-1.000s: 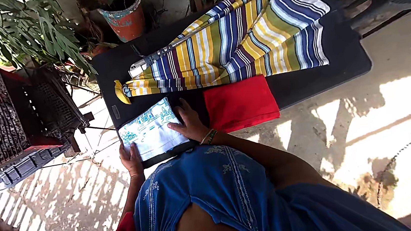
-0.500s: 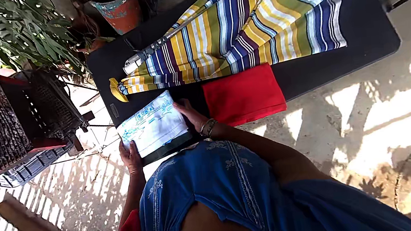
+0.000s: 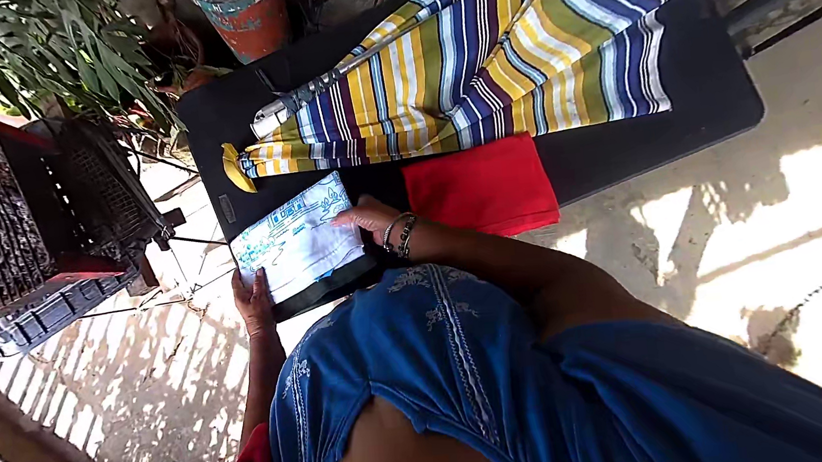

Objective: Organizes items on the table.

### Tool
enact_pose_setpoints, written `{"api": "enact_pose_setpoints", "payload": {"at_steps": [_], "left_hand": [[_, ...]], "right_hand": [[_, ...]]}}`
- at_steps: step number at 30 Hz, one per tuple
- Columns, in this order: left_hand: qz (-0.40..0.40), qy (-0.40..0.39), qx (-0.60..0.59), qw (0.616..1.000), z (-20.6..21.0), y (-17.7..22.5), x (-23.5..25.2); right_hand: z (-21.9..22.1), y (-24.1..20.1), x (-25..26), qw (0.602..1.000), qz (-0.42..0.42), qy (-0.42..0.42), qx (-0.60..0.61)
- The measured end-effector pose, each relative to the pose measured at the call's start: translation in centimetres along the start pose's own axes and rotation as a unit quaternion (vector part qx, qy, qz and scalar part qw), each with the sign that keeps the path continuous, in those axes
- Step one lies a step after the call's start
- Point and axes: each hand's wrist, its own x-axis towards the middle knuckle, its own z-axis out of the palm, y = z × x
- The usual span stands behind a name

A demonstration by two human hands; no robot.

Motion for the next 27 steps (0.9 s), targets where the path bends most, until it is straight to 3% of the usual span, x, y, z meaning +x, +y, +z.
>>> {"api": "enact_pose_setpoints", "payload": {"at_steps": [5,8,11,12,15,17,19,22,24,27], "left_hand": [[0.047,0.0,-0.081,0.996,-2.2,-0.7,0.0],[0.06,0.069,-0.143,0.985,-4.1,-1.1,-0.5],[0.056,0.127,-0.145,0.98,-3.5,3.4,-3.3],[0.079,0.119,-0.21,0.967,-2.9,4.2,-3.4],[0.053,-0.02,-0.413,0.909,-0.5,5.2,-2.6],[0.006,-0.129,-0.444,0.887,2.1,6.6,-1.7],[-0.012,-0.185,-0.48,0.858,4.9,8.0,-1.5],[0.036,-0.254,-0.543,0.799,8.0,9.2,-2.5],[0.057,-0.343,-0.481,0.805,10.6,12.1,-3.1],[-0.025,-0.366,-0.349,0.862,16.7,14.2,-6.3]], "right_hand": [[4.5,-5.4,-3.0,0.973,-0.204,-0.082,-0.063],[6.7,-10.0,-6.8,0.956,-0.252,-0.146,-0.041],[6.3,-14.0,-10.7,0.943,-0.259,-0.204,0.039],[5.5,-15.0,-12.0,0.938,-0.256,-0.223,0.073],[1.5,-16.7,-15.1,0.917,-0.257,-0.249,0.175],[-2.1,-16.8,-16.1,0.907,-0.28,-0.233,0.211],[-6.5,-16.1,-16.1,0.915,-0.308,-0.182,0.187],[-14.4,-12.8,-14.1,0.928,-0.344,-0.103,0.097],[-19.9,-8.8,-11.9,0.934,-0.351,-0.046,0.054],[-26.3,-2.6,-10.2,0.948,-0.315,0.026,0.035]]}}
